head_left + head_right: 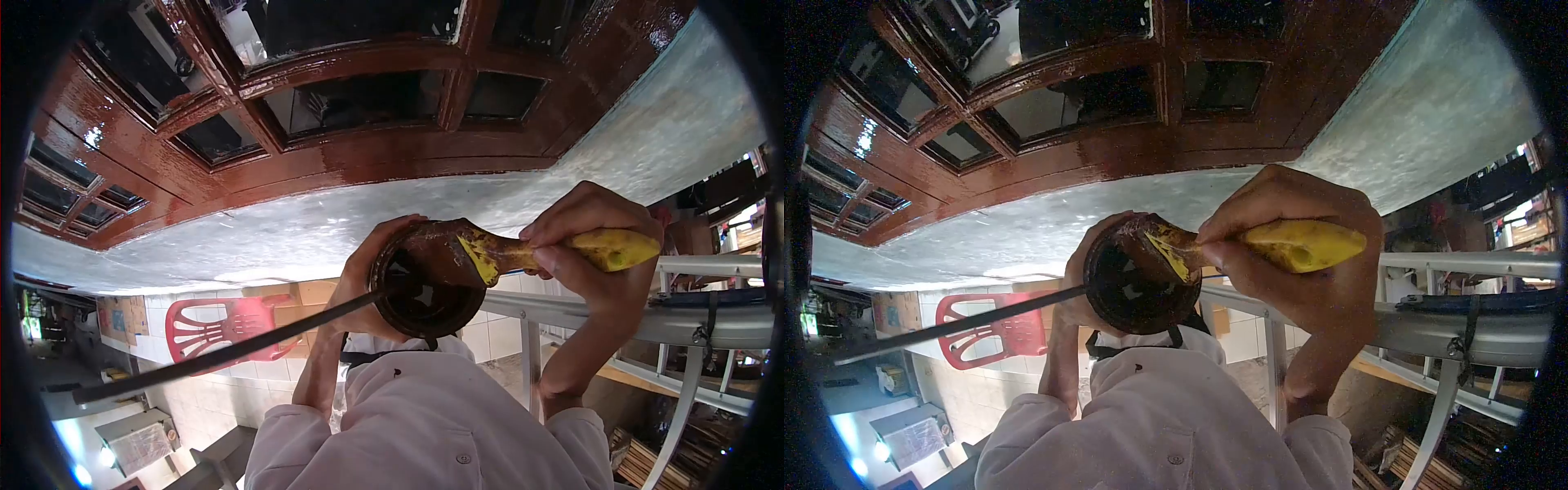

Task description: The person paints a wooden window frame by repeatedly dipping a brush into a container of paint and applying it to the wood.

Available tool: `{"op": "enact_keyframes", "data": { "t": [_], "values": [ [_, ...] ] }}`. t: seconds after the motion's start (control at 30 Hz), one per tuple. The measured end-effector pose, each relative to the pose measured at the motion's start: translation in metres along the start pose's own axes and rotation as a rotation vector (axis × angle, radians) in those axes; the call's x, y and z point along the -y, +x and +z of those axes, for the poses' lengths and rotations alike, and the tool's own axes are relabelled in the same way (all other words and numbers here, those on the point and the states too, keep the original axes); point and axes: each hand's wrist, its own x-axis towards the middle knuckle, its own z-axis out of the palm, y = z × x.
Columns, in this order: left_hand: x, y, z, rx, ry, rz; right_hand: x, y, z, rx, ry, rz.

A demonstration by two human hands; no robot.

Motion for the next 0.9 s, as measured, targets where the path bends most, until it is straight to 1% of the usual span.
{"op": "enact_keyframes", "data": {
  "t": [0.1, 0.2, 0.23, 0.37, 0.47, 0.5, 0.57, 0.63, 0.7, 0.77, 0.87, 0.9],
  "values": [
    [-0.007, 0.001, 0.002, -0.019, -0.002, -0.004, 0.002, -0.004, 0.0, -0.088, 0.044, 0.108],
    [0.001, -0.005, -0.002, -0.002, -0.066, -0.043, -0.001, -0.006, -0.005, -0.251, 0.247, 0.189],
    [0.004, -0.007, -0.004, 0.005, -0.08, -0.052, 0.004, -0.004, -0.005, -0.313, 0.289, 0.266],
    [0.006, -0.008, -0.006, -0.039, -0.079, -0.08, 0.0, 0.0, -0.014, -0.449, 0.312, 0.241],
    [0.007, -0.018, -0.002, -0.103, -0.101, -0.139, 0.005, 0.003, -0.019, -0.525, 0.465, 0.255],
    [0.008, -0.017, -0.001, -0.116, -0.108, -0.15, 0.001, 0.003, -0.022, -0.538, 0.488, 0.235],
    [0.002, -0.009, 0.002, -0.118, -0.116, -0.135, 0.003, 0.008, -0.023, -0.63, 0.59, 0.158],
    [0.008, -0.001, -0.002, -0.081, -0.143, -0.009, 0.003, 0.011, -0.024, -0.693, 0.7, 0.075],
    [0.01, -0.001, -0.002, -0.076, -0.182, 0.025, 0.002, 0.015, -0.023, -0.758, 0.712, -0.052],
    [0.008, 0.0, 0.0, -0.097, -0.215, -0.014, 0.0, 0.019, -0.027, -0.776, 0.702, -0.149],
    [0.003, -0.002, 0.002, -0.127, -0.229, -0.081, 0.002, 0.028, -0.031, -0.874, 0.691, -0.242],
    [0.002, 0.0, 0.003, -0.126, -0.229, -0.064, 0.004, 0.029, -0.036, -0.881, 0.698, -0.257]
  ]
}}
